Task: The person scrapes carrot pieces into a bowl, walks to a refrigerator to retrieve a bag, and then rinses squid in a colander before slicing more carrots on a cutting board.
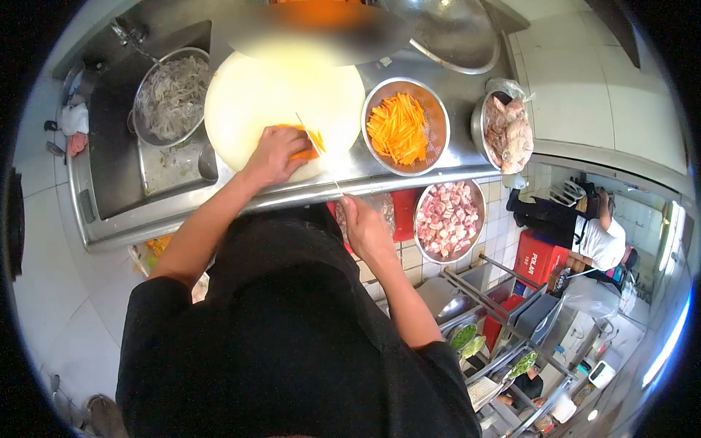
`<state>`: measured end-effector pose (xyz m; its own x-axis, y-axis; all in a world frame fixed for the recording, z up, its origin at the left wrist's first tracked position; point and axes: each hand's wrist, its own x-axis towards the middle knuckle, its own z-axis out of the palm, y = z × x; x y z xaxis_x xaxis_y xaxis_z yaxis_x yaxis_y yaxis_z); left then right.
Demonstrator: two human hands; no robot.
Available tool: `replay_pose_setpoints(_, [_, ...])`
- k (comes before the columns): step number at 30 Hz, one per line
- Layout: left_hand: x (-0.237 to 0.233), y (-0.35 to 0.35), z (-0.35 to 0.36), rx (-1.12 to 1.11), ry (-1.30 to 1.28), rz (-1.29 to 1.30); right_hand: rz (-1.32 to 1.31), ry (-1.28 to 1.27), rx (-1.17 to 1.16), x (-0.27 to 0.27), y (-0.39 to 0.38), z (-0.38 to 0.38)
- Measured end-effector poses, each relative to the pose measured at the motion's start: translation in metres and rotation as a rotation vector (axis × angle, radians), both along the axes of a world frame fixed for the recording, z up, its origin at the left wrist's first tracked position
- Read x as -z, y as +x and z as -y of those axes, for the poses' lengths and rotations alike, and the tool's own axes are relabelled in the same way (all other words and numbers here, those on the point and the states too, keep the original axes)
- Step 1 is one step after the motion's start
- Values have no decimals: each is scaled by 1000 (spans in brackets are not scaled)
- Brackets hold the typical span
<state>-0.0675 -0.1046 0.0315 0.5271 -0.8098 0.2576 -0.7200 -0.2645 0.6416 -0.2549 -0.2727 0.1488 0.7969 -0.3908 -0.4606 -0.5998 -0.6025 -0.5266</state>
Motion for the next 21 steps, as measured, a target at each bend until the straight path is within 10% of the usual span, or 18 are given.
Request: replay_pose_setpoints(21, [-9, 8, -12, -9, -147, 26, -24, 40, 15, 28, 19, -4])
